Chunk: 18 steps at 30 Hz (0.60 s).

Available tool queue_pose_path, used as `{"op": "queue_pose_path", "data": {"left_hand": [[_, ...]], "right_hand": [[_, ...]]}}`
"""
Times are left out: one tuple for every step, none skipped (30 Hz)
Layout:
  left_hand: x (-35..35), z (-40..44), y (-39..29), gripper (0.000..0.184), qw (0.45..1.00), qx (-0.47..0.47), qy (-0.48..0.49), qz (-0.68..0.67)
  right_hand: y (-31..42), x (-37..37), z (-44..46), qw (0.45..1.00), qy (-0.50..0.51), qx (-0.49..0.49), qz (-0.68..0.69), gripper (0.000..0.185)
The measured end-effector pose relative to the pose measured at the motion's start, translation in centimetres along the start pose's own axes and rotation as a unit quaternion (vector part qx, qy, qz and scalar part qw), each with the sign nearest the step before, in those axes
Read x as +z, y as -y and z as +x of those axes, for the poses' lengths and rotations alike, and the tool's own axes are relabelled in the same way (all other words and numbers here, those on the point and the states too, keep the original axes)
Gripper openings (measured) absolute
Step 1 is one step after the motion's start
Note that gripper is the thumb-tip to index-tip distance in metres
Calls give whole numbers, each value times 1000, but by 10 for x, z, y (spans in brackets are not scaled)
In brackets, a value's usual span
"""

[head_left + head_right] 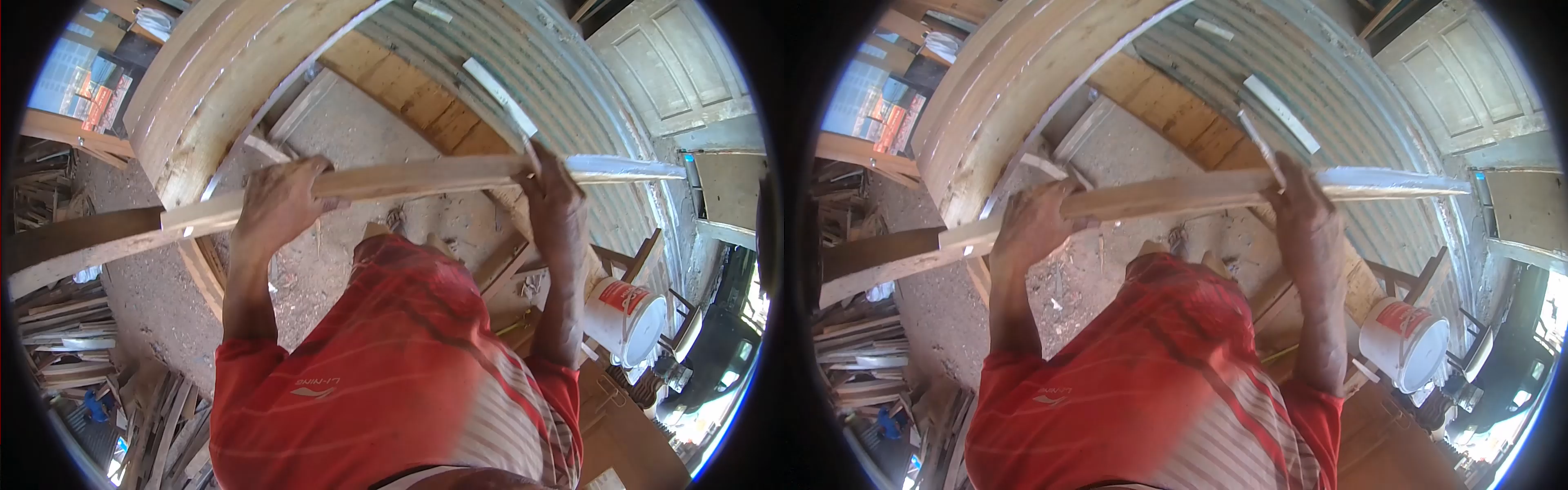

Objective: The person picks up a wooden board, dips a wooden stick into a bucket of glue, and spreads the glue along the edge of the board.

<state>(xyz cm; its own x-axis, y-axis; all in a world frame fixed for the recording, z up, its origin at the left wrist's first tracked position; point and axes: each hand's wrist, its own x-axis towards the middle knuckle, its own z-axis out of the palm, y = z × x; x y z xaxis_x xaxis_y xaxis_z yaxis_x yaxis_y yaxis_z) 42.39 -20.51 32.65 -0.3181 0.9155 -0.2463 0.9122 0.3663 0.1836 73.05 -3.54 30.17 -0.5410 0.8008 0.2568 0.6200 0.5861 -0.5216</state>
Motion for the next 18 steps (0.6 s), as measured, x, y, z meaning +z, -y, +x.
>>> {"op": "queue_pose_path", "data": {"left_hand": [[2,1,0,56,1000,11,-9,-12],[3,4,-3,52,999,18,-17,-35],[5,10,-7,49,998,35,-17,-54],[6,16,-12,46,996,42,-23,-72],[12,25,-14,44,994,72,-32,-74],[20,32,-13,41,992,89,-44,-73],[36,36,-8,39,979,137,-136,-67],[51,38,-7,37,955,192,-221,-56],[49,39,-17,37,968,158,-193,-38],[41,40,-25,36,976,137,-166,-23],[36,38,-27,36,981,126,-145,-15],[28,47,-36,36,985,118,-125,-7],[24,48,-41,36,988,115,-108,3],[27,51,-42,38,986,117,-116,3],[32,57,-41,40,986,119,-120,5],[29,55,-40,42,985,124,-122,9],[24,52,-39,46,986,119,-119,6],[20,50,-38,50,986,120,-114,3]], "right_hand": [[-1,-4,-1,1000,11,10,-4,47],[-1,-12,3,1000,20,14,-10,44],[-4,-16,8,999,27,12,-13,42],[-12,-19,9,997,35,64,-25,42],[-25,-21,10,993,47,102,-31,41],[-59,-28,7,992,47,-4,-114,41],[-63,-29,7,991,49,-10,-127,42],[-67,-29,8,989,51,-16,-140,42],[-50,-42,9,988,68,93,-103,44],[-40,-47,5,991,41,105,-73,45],[-29,-52,1,991,5,123,-46,46],[-19,-59,7,982,17,182,-39,45],[-27,-62,2,990,16,131,-39,45],[-42,-66,-9,996,15,81,-40,45],[-53,-70,-14,999,16,32,-39,45],[-32,-78,-20,991,57,113,-30,43],[-35,-78,-27,997,33,72,3,42],[-42,-77,-38,999,6,34,35,42]]}}
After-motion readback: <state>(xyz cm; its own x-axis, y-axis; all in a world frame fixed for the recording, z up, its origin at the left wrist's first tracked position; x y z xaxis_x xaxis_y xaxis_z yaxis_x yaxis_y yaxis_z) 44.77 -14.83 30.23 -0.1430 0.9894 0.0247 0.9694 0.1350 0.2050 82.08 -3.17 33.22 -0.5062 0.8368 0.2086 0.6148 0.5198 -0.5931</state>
